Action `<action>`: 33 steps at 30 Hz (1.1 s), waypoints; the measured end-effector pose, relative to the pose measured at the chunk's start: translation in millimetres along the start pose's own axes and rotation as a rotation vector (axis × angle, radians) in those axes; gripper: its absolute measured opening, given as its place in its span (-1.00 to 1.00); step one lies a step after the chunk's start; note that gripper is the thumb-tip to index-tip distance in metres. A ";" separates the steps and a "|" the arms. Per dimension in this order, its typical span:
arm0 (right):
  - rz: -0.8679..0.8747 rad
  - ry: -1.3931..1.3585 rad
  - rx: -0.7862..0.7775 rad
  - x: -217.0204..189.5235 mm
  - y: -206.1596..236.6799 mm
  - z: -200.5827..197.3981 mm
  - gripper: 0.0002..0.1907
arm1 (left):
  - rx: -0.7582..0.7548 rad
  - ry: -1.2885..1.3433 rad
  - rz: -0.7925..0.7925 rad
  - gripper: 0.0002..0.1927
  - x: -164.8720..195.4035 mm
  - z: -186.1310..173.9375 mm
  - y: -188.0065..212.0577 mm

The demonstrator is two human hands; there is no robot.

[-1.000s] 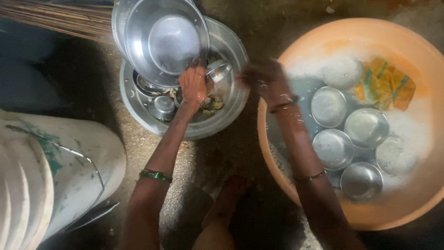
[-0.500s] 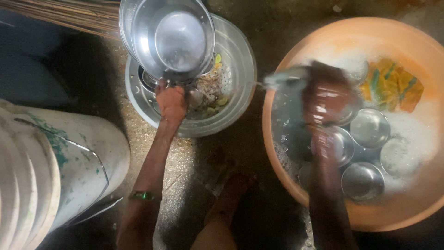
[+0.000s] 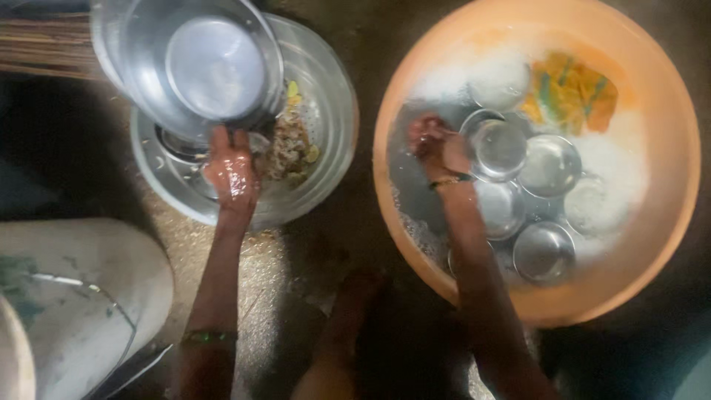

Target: The person washes metal plates and bowls using a cloth and soapy water in a basin. They scrub the items, rinse them in a second basin, and place them aside.

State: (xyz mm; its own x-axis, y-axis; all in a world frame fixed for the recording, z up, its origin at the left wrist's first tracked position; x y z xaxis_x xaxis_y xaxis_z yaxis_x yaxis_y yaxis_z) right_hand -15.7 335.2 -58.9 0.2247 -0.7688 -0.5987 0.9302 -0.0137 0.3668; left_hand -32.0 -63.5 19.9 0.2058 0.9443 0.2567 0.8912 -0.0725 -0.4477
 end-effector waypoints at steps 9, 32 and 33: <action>0.096 -0.361 -0.185 18.6 -11.8 104.7 -0.91 | -0.149 0.592 -0.434 -0.82 -14.4 53.7 -9.3; -0.587 1.268 0.121 -78.0 62.2 98.9 -0.58 | -0.979 -0.333 -0.270 0.00 -85.3 92.7 50.2; -0.414 0.951 0.099 -64.7 48.6 80.0 -0.61 | -1.006 -0.342 -0.228 0.03 -76.1 94.7 52.3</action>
State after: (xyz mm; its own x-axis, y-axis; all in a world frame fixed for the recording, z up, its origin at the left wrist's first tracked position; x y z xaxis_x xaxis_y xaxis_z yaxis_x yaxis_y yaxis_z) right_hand -8.3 333.2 54.6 0.0693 0.1289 -0.9892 0.9683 -0.2471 0.0356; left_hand -39.3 -108.7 -104.2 0.0092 0.9970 -0.0768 0.8491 0.0327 0.5273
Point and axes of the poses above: each hand's wrist, its own y-axis away from the middle knuckle, its own z-axis out of the palm, x = y × z, the point moved 10 cm from there along -y, towards the middle knuckle, and after that the axes turned 1 degree about z, right-handed, at the moved point
